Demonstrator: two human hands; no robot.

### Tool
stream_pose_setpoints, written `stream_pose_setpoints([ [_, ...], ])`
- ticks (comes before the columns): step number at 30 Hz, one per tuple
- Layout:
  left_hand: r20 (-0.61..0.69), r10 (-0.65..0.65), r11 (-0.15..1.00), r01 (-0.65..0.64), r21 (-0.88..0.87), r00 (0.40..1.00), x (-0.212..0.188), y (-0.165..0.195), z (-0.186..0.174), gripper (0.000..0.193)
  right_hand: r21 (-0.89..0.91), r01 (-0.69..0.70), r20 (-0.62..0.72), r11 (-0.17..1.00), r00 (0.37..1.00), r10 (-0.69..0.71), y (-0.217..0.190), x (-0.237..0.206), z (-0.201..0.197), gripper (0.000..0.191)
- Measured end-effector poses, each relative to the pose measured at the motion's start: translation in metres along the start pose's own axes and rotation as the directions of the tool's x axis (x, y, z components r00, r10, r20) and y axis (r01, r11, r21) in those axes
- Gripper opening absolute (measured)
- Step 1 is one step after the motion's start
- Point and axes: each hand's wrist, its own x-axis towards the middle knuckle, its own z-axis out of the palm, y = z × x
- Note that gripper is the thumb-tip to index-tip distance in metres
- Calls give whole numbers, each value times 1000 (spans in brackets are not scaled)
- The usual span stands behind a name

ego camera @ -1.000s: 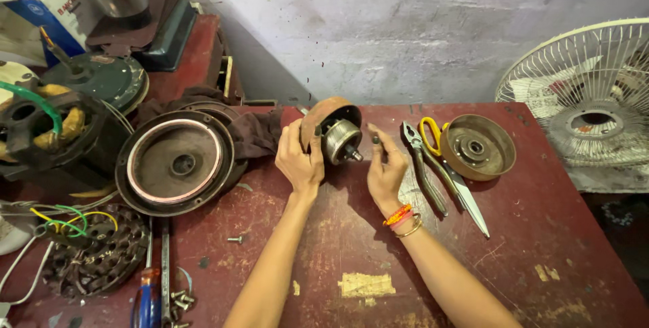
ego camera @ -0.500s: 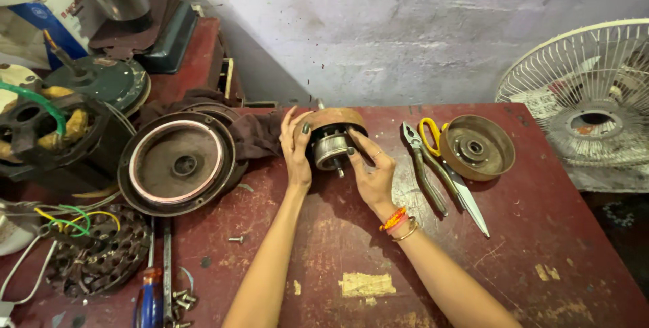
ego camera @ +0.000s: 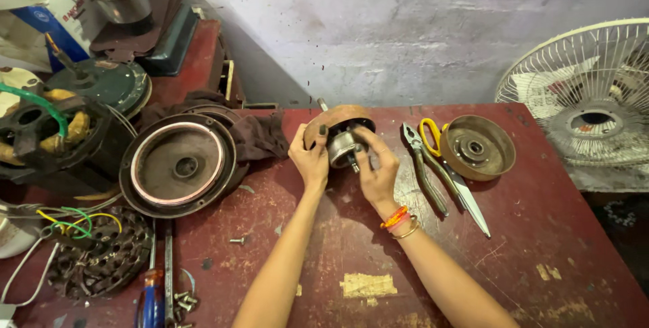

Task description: The person fits a metal shaft into a wooden fan rotor hub on a workbench, pressing and tapping it to seat it, then places the rotor onto a motor stator and inserts small screws into the rotor by hand. The person works over a cluttered red workbench with pliers, scissors and a screwdriver nearby.

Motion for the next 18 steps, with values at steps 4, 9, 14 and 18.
stream_pose_setpoints([
  [4,-3,-16,1000,16,9,1000,3,-3,-5,55,-71,251,47,965,968,-248,0,-6,2,30],
  [9,19,-60,997,58,58,998,1,-3,-6,59,50,0,-52,999,999,3,7,-7,5,35],
  [14,8,10,998,-10,58,1000,4,0,-7,61,-127,355,50,926,935,-351,10,-8,7,34],
  [18,25,-42,995,40,95,999,0,3,-8,61,-5,-5,-62,1000,998,5,8,-8,6,40],
])
